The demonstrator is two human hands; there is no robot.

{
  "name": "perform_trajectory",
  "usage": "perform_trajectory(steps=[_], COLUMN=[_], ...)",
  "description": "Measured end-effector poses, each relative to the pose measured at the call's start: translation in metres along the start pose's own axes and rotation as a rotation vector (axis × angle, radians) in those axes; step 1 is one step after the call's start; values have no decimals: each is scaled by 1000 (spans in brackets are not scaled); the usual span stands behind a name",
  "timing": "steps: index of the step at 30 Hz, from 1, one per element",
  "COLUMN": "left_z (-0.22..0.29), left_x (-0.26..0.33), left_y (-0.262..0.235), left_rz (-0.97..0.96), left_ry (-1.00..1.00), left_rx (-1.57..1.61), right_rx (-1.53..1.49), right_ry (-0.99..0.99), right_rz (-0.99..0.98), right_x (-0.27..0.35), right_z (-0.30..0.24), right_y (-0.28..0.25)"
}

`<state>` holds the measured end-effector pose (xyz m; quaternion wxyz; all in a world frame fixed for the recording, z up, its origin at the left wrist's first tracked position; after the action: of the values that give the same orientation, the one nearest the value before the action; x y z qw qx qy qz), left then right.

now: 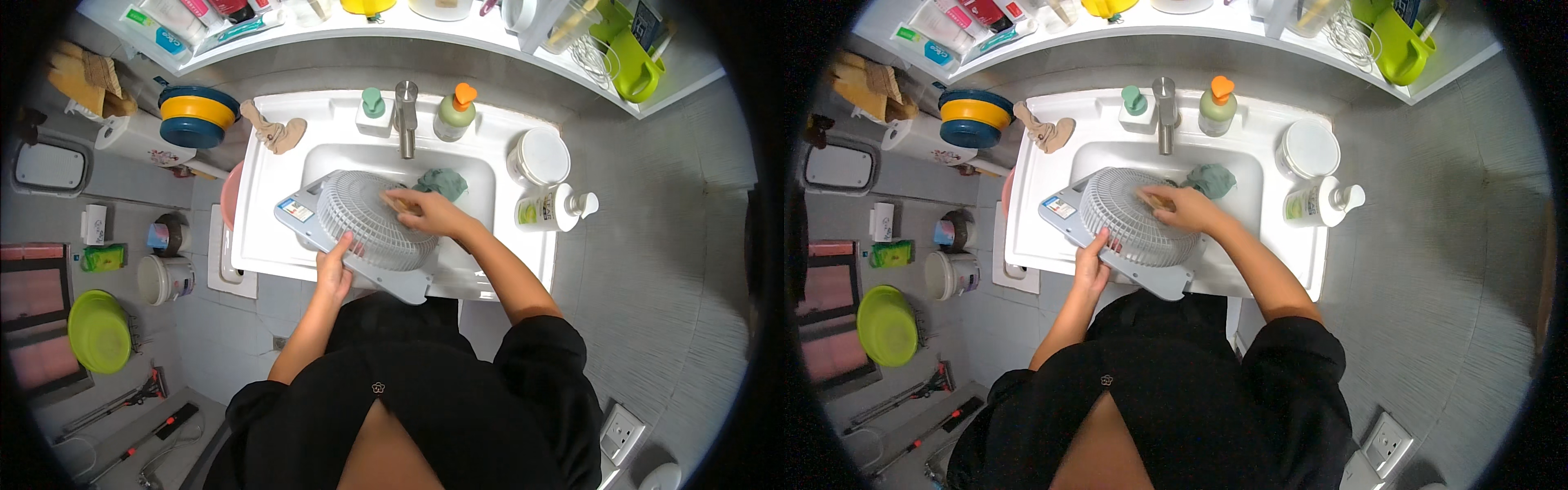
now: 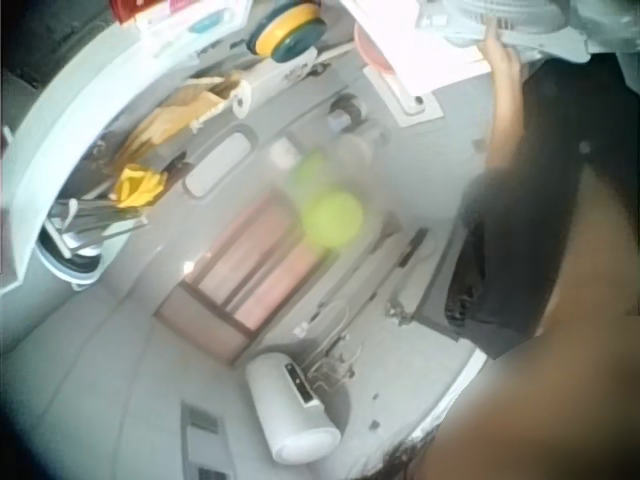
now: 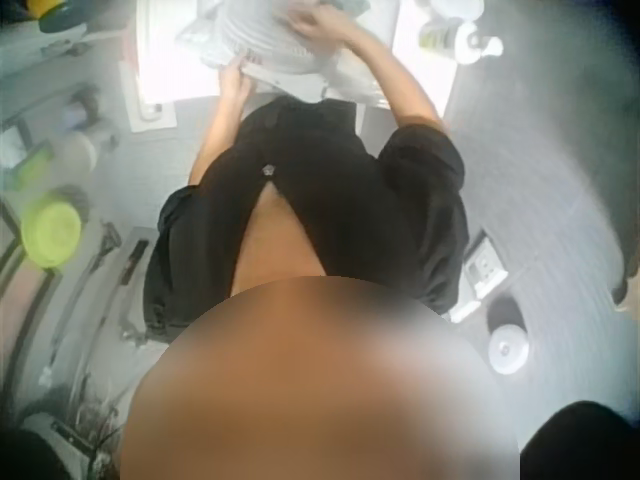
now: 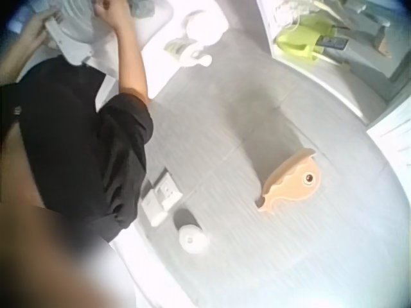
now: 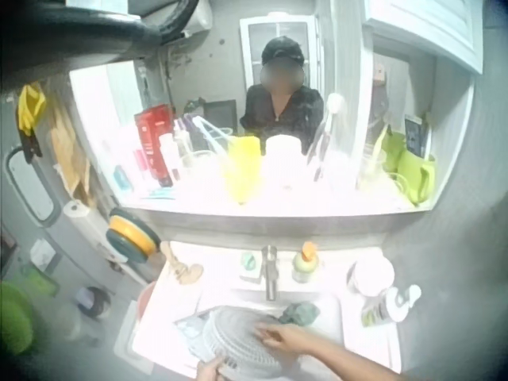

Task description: The person cleans a white portable fan by scrubbing its front grille with a brush and rinsing it under a running tap. They rotate the fan to clean different sections of the grille and repeatedly rinse the brush in the sink.

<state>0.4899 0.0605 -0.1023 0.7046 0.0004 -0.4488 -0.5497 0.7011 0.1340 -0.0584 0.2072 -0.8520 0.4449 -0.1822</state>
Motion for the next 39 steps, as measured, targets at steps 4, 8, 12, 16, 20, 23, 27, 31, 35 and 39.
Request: perform_trajectory(steps=[4, 8, 12, 16, 20, 23, 27, 31, 35, 39], left_z=[17, 21, 24, 21, 22, 19, 27, 23, 7, -2], left_x=[-4, -2, 2, -1, 2, 6, 7, 11, 4, 10], left_y=[9, 12, 8, 10, 9, 16, 14, 21, -9, -16], left_rz=[64, 77, 101, 69, 73, 69, 47, 110, 93, 149], left_ry=[107, 127, 118, 122, 106, 100, 102, 135, 62, -135], left_rx=[-117, -125, -171, -192, -218, -199, -196, -186, -156, 65], right_rx=[-152, -87, -219, -452, 30, 335, 239, 121, 194, 255], right_ry=[-108, -235, -177, -17, 19, 125, 45, -153, -111, 45], right_rz=[-39, -44, -74, -47, -85, -1, -63, -219, -219, -15], right_x=[-22, -6, 30, 4, -50, -72, -83, -67, -78, -83], right_z=[-13, -12, 35, 39, 24, 53, 68, 4, 29, 39], right_y=[5, 13, 12, 13, 17, 23, 21, 9, 15, 15])
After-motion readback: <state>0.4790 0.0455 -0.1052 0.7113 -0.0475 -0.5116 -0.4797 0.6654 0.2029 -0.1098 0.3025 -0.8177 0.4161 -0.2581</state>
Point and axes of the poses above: each hand's wrist, its own x-axis away from the middle knuckle, its own y-axis out of the palm, z = x × y, the point moved 4 cm from there along -x, towards the middle knuckle, and after that the axes turned 5 degrees about -y, right-handed, at the moved point
